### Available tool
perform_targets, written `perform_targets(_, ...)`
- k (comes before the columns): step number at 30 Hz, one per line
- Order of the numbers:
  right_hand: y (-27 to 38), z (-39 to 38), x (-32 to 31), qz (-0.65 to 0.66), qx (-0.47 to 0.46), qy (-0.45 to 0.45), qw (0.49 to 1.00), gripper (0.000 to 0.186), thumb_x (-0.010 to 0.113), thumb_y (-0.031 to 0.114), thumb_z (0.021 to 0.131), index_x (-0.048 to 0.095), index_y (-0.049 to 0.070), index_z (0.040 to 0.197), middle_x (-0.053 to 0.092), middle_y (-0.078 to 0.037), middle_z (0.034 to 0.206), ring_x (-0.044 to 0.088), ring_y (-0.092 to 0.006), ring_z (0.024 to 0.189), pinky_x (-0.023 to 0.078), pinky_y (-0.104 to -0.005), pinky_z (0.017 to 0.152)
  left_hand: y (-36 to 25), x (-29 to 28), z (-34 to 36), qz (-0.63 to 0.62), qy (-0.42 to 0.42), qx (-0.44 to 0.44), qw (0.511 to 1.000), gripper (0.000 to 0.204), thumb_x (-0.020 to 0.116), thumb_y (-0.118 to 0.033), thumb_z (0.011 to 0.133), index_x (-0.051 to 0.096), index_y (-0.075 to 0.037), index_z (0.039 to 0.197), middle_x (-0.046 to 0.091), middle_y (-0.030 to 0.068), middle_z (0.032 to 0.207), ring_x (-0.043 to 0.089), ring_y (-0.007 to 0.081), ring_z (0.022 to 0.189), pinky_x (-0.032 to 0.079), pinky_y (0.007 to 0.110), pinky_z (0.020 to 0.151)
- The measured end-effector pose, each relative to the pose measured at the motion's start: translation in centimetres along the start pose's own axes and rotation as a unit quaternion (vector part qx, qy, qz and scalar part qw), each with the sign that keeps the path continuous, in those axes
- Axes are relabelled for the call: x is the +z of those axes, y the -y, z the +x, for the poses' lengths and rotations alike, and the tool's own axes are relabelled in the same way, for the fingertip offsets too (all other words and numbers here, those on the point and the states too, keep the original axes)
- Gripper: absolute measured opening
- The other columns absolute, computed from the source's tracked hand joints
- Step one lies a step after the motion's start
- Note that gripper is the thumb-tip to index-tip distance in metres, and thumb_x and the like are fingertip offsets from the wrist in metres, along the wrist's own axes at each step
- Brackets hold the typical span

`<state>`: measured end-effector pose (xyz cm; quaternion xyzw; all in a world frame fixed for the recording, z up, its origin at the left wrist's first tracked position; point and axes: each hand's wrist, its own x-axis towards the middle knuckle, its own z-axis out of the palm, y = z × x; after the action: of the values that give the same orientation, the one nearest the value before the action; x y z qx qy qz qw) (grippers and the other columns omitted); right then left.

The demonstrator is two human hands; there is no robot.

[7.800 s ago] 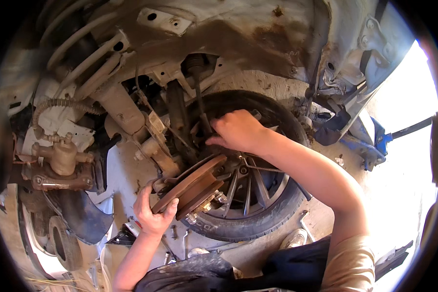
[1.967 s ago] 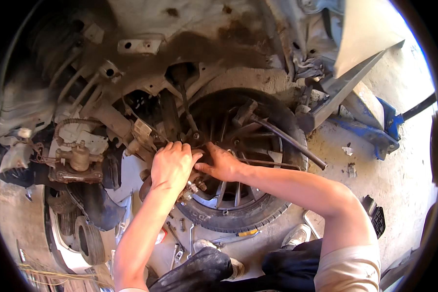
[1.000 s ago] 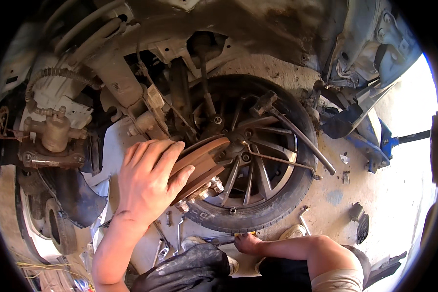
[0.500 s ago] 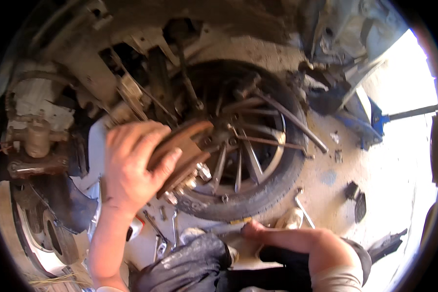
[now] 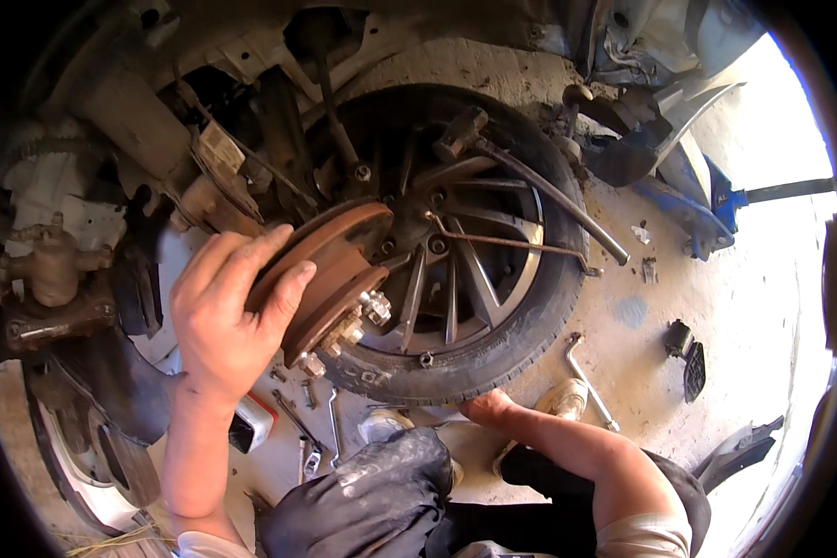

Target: The person works on a car's wheel hub and suspension assembly, using a hammer and a screwdriver to loosen and remove components. They repeatedly strike a metal part with the hammer and use the screwdriver to pry or adjust parts within the wheel well.

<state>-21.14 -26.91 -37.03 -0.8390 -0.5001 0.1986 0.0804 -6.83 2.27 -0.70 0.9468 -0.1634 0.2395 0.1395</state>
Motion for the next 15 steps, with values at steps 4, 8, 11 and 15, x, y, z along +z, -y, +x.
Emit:
perform_targets(4, 0.0, -1.4, -7.2, 0.015, 0.005, 0.185, 0.983, 0.044, 0.053, 0.022, 0.091, 0.06, 0.003, 0.131, 0.056, -0.018, 0.139, 0.049, -0.0355, 0.133, 0.046, -0.0501, 0.103, -0.1, -0.8, -0.2, -0.005, 0.047, -0.014, 0.999, 0.031, 0.079, -0.011, 0.081, 0.071, 0.004, 0.106, 0.065, 0.0162, 0.086, 0.063, 0.0297, 0.075, 0.05, 0.037, 0.067)
perform_targets(8, -1.6, -7.0, -19.5, 0.132, 0.115, 0.32, 0.931, 0.038, 0.057, 0.04, 0.09, 0.071, 0.011, 0.11, 0.069, -0.014, 0.113, 0.065, -0.0295, 0.11, 0.056, -0.043, 0.085, -0.5, -0.4, -0.5, -0.026, 0.042, -0.041, 0.998, 0.033, 0.077, -0.013, 0.082, 0.07, 0.003, 0.109, 0.062, 0.0142, 0.085, 0.06, 0.0293, 0.075, 0.049, 0.036, 0.068)
perform_targets(11, -4.9, -10.3, -29.7, 0.19, 0.233, 0.303, 0.904, 0.041, 0.062, 0.043, 0.085, 0.073, 0.01, 0.106, 0.073, -0.011, 0.088, 0.072, -0.0289, 0.082, 0.058, -0.0395, 0.076, 0.0, -0.7, -0.9, -0.004, 0.034, -0.033, 0.999, 0.037, 0.08, -0.016, 0.077, 0.072, -0.001, 0.11, 0.062, 0.0087, 0.084, 0.06, 0.0259, 0.071, 0.049, 0.037, 0.064)
perform_targets(15, -10.9, -13.1, -38.5, 0.441, 0.314, 0.103, 0.834, 0.045, 0.063, 0.032, 0.079, 0.071, 0.0, 0.11, 0.071, -0.011, 0.077, 0.067, -0.0187, 0.069, 0.057, -0.0331, 0.064, -0.2, -0.4, -1.7, 0.007, 0.026, -0.046, 0.999, 0.039, 0.081, -0.02, 0.077, 0.072, -0.001, 0.11, 0.062, 0.0091, 0.086, 0.058, 0.025, 0.071, 0.047, 0.036, 0.062)
